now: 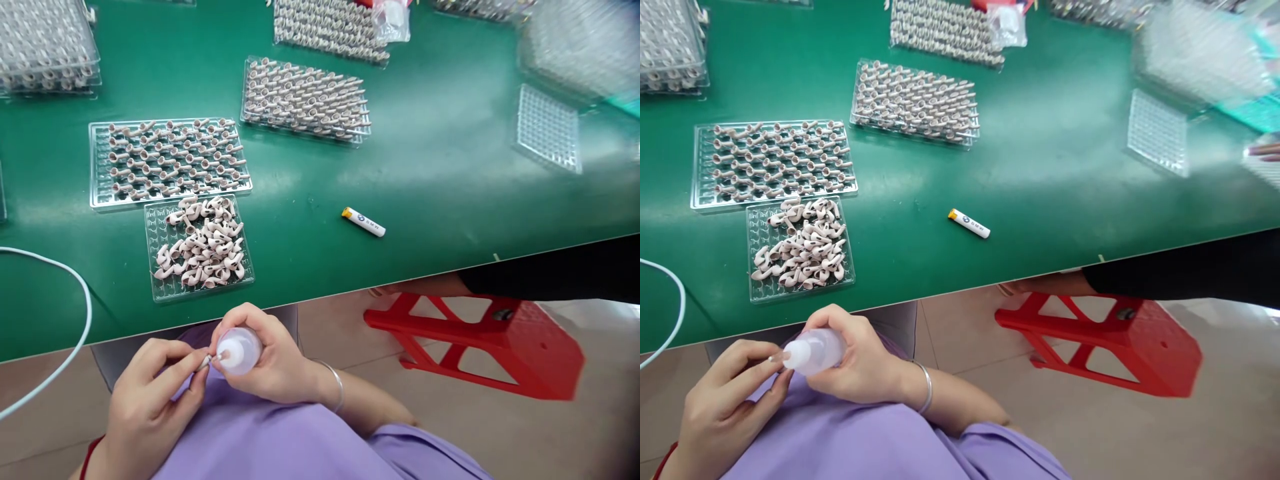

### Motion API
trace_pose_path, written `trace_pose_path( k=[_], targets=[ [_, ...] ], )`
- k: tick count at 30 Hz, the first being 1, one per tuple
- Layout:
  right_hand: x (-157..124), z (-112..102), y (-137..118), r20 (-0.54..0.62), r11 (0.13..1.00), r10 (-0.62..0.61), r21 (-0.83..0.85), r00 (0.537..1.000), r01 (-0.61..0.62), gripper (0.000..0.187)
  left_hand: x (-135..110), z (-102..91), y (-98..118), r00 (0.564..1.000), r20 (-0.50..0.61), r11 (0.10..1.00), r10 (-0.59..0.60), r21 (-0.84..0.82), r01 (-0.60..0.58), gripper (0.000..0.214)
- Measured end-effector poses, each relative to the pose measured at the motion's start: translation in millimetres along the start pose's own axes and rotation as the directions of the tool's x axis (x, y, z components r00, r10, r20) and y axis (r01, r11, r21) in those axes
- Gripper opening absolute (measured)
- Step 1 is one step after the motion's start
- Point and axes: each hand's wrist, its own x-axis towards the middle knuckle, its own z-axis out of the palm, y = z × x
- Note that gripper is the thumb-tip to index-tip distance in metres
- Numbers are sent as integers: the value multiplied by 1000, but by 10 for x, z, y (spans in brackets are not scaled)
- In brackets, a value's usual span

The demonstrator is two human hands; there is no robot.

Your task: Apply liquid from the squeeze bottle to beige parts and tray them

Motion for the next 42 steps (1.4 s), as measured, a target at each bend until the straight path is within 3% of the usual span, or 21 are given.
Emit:
trace_pose_path(
  k=[11, 25, 42],
  targets=[
    [-25, 2, -4, 19, 999, -13, 50, 1000, 12, 38, -11, -32, 30, 996, 20, 995, 89, 46, -90, 29],
    [-69, 36, 82, -14, 992, -90, 83, 996, 91, 39, -34, -24, 50, 999, -1, 997, 52, -63, -52, 33],
    [-54, 72, 55, -35, 986, -135, 95, 990, 137, 37, -25, -43, 52, 997, 9, 997, 71, -29, -70, 26]
  ],
)
